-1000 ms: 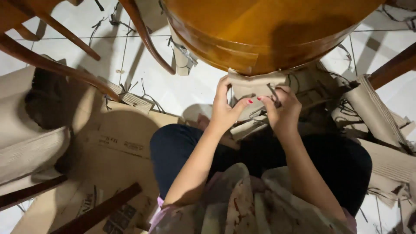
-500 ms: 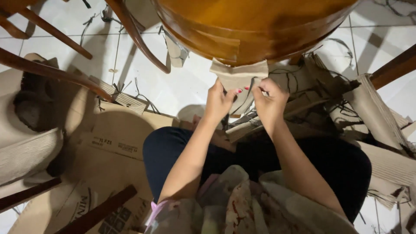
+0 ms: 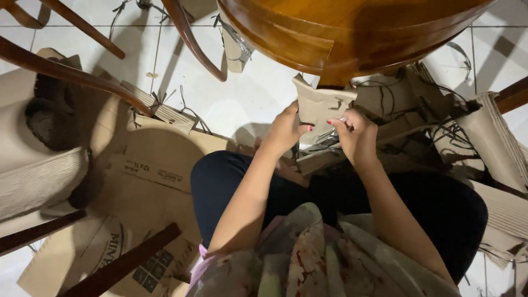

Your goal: Wrapping wooden stool legs with brown paper and securing them with wire ties for protection.

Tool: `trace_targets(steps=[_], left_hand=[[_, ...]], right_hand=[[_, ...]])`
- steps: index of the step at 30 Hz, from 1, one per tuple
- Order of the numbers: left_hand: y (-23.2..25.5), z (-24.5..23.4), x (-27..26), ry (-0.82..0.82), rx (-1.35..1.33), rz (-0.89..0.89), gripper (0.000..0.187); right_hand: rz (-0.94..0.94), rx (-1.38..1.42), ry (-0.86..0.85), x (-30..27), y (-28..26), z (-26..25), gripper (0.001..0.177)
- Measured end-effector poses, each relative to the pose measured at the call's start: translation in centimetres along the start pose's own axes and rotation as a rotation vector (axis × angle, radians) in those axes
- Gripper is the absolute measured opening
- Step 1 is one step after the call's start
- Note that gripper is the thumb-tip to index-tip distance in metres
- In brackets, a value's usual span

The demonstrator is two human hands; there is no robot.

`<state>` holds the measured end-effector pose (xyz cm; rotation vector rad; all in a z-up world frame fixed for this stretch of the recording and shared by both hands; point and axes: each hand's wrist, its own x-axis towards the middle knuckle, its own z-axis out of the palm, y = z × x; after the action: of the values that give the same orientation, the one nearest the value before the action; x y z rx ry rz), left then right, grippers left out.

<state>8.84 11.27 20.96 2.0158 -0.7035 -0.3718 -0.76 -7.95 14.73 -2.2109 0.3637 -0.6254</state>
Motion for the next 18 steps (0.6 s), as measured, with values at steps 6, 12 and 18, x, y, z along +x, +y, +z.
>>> trace_targets(steps=[6, 12, 18], left_hand=[[-2.6, 1.4, 0.4, 0.279, -0.031, 0.091, 0.040], [-2.7, 2.0, -0.3, 0.300, -0.084, 0.043, 0.042], [-1.5, 2.0, -0.7, 0.265, -0.163, -0.021, 0.061]], right_hand=[[-0.088, -0.037, -0.049, -0.3, 2.2, -1.0, 0.011], [0.179, -0.345, -0.505, -0.5, 1.5, -3.7, 0.042], [0.106, -0.328, -0.666, -2.5, 7.5, 0.7, 0.019]])
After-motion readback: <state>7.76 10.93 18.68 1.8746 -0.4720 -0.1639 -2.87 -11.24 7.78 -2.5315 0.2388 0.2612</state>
